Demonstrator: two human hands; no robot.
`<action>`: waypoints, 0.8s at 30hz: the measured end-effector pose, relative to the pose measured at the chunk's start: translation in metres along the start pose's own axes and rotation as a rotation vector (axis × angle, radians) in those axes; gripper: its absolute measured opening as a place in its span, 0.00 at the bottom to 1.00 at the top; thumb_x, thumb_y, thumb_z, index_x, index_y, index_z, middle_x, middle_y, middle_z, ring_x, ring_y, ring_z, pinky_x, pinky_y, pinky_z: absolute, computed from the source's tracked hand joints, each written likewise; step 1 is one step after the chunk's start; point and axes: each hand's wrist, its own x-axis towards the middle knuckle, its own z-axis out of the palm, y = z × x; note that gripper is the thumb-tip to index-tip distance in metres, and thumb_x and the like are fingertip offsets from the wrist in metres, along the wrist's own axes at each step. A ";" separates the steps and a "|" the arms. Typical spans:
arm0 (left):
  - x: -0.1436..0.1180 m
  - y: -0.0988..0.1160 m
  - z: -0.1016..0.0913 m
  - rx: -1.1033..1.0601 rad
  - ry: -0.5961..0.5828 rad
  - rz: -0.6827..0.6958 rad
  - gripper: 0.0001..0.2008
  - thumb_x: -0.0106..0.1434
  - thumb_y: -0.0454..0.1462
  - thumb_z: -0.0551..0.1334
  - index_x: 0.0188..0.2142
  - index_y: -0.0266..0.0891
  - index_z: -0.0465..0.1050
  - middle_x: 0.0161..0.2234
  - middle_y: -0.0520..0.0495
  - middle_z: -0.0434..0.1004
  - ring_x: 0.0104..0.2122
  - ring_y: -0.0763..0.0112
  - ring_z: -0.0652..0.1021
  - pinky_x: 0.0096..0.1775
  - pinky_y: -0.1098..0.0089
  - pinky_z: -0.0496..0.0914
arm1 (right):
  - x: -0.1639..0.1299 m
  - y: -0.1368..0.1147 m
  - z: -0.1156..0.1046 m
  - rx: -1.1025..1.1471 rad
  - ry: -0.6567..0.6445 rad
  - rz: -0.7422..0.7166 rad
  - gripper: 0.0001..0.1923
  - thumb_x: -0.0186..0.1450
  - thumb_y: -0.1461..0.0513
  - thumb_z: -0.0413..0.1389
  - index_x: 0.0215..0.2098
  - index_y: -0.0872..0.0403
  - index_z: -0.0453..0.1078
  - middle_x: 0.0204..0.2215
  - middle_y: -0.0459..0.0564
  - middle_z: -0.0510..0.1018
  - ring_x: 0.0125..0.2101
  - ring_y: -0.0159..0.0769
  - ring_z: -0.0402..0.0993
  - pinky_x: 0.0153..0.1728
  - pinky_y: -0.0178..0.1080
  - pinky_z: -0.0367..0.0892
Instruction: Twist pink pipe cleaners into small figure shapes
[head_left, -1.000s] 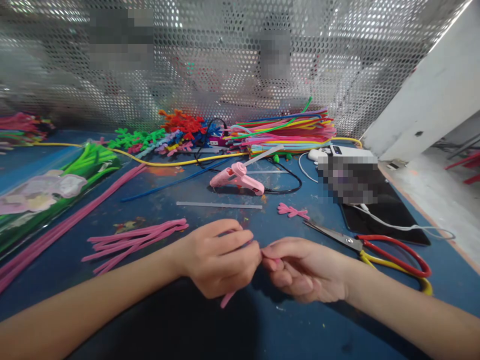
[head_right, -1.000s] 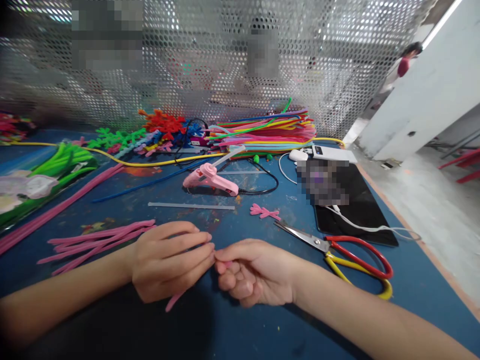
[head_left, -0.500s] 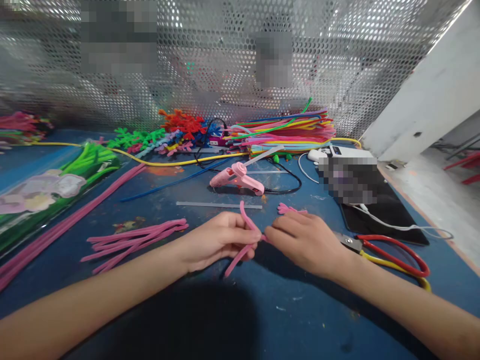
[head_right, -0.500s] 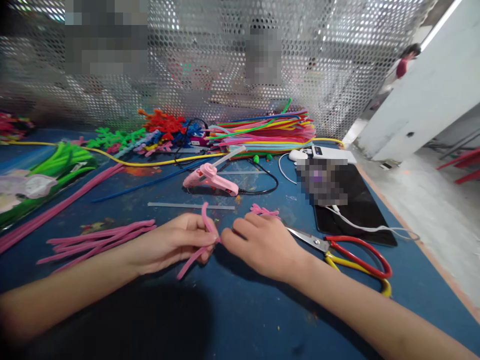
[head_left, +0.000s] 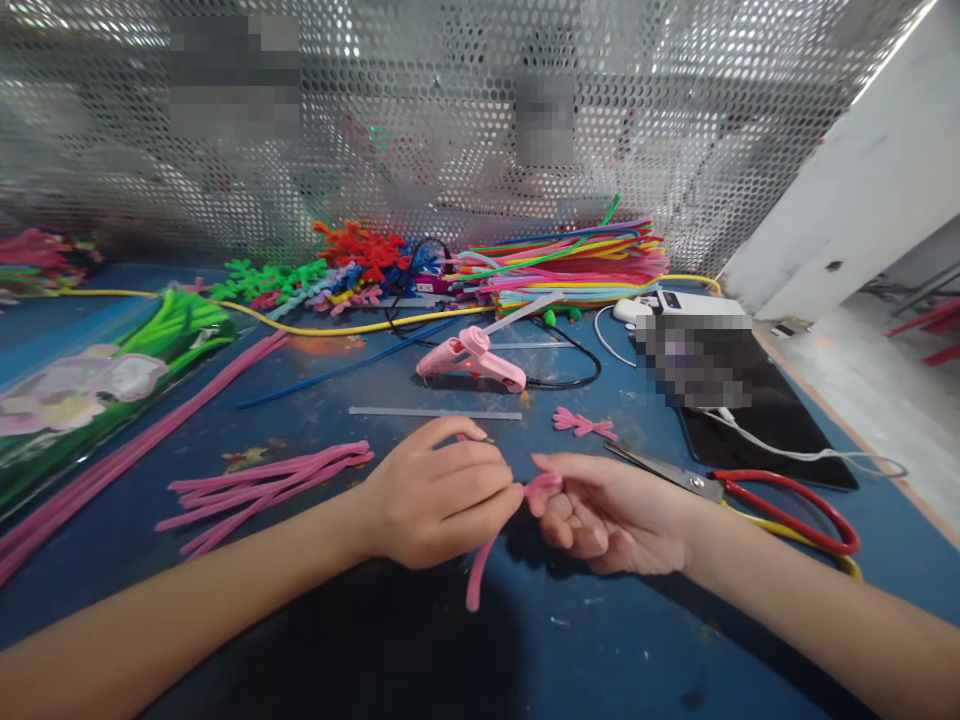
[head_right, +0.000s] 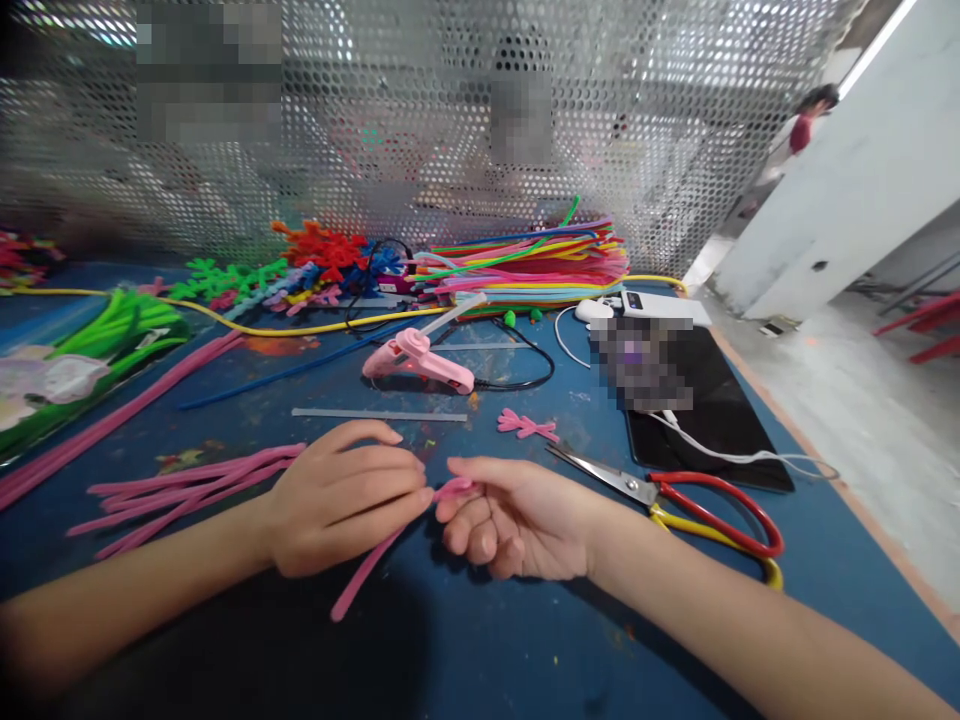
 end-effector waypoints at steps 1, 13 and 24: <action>-0.001 0.000 0.000 0.017 -0.028 0.008 0.12 0.62 0.32 0.53 0.40 0.48 0.71 0.37 0.50 0.78 0.38 0.71 0.76 0.49 0.64 0.61 | 0.000 0.000 0.001 -0.004 0.008 0.001 0.20 0.67 0.58 0.43 0.26 0.62 0.67 0.16 0.48 0.73 0.10 0.20 0.63 0.07 0.20 0.54; 0.016 0.003 0.000 -0.352 -0.061 -0.523 0.07 0.60 0.36 0.58 0.35 0.41 0.74 0.33 0.49 0.79 0.35 0.71 0.75 0.46 0.67 0.64 | 0.005 0.006 0.010 -0.453 0.270 -0.414 0.09 0.61 0.61 0.52 0.24 0.58 0.61 0.17 0.41 0.66 0.11 0.17 0.52 0.10 0.22 0.46; 0.024 0.008 0.000 -1.578 -0.050 -1.476 0.10 0.50 0.37 0.67 0.25 0.33 0.69 0.21 0.51 0.71 0.22 0.76 0.73 0.28 0.74 0.67 | -0.008 0.008 0.004 -2.123 0.510 -1.281 0.13 0.66 0.65 0.44 0.33 0.57 0.70 0.22 0.49 0.72 0.22 0.29 0.65 0.23 0.33 0.58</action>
